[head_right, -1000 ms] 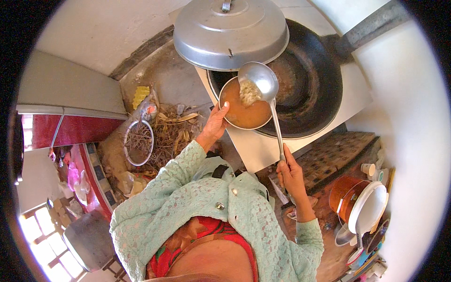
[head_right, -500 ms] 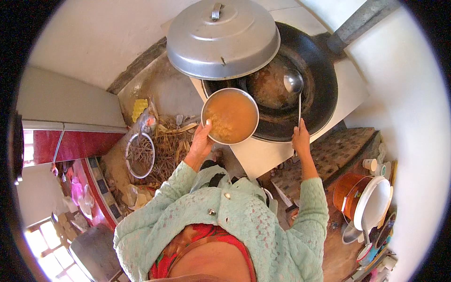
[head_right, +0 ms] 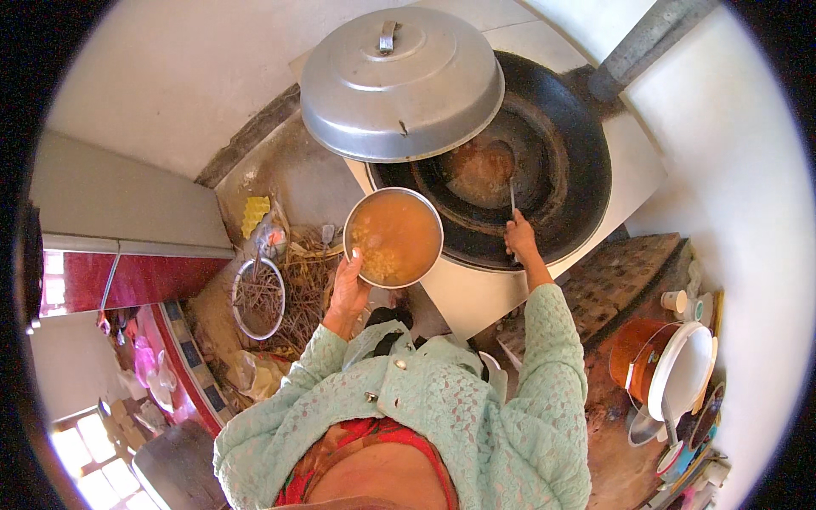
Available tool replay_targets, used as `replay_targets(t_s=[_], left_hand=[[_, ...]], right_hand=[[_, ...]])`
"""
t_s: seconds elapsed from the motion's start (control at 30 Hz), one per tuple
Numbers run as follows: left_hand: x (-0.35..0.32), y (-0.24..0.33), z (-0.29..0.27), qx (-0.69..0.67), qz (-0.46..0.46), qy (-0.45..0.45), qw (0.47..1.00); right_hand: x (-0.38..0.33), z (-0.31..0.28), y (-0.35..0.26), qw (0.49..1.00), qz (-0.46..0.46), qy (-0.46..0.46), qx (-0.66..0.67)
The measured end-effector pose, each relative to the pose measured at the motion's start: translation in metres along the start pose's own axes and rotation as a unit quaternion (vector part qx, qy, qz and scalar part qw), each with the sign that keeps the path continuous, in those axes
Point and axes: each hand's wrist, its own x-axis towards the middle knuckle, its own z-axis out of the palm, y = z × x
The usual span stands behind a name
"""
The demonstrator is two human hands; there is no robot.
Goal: The person moves a chair, wipes a wooden table, and organizes bowls and chopsticks. They then scoop a thick orange soup from a large pot into a metal bowl and carry it outside.
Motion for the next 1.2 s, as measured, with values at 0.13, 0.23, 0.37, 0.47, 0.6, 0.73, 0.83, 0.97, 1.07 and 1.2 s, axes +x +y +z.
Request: replay_targets(t_s=[0.13, 0.23, 0.37, 0.47, 0.6, 0.73, 0.83, 0.97, 1.07, 1.2], left_hand=[[0.002, -0.002, -0.006, 0.012, 0.007, 0.006, 1.0], [0.005, -0.002, -0.003, 0.02, 0.002, -0.003, 1.0], [0.003, 0.002, 0.002, 0.019, 0.004, 0.011, 1.0], [0.003, 0.0, -0.003, 0.003, -0.011, 0.013, 1.0], [0.005, -0.003, 0.0, 0.006, 0.0, -0.003, 1.0], [0.007, -0.007, 0.003, 0.012, 0.018, -0.025, 0.999], [0.007, -0.009, 0.007, 0.012, -0.007, -0.024, 1.0], [0.008, -0.013, 0.008, 0.011, -0.011, -0.024, 1.0], [0.009, -0.016, 0.009, 0.018, -0.017, -0.027, 0.999], [0.011, -0.02, 0.012, 0.013, -0.022, -0.038, 0.999]], right_hand=[[-0.005, 0.009, -0.011, 0.953, 0.105, -0.127, 0.255], [0.0, 0.008, -0.006, 0.884, 0.152, -0.209, 0.389], [-0.01, 0.009, -0.002, 0.82, 0.172, -0.275, 0.472], [-0.032, 0.005, -0.003, 0.807, 0.167, -0.291, 0.486], [-0.061, -0.008, 0.005, 0.803, 0.15, -0.306, 0.489], [-0.092, -0.014, 0.007, 0.793, 0.151, -0.303, 0.506], [-0.112, -0.02, 0.009, 0.795, 0.139, -0.301, 0.507], [-0.135, -0.021, 0.011, 0.788, 0.121, -0.296, 0.526], [-0.15, -0.024, 0.005, 0.79, 0.115, -0.27, 0.538], [-0.161, -0.029, 0.004, 0.786, 0.095, -0.279, 0.544]])
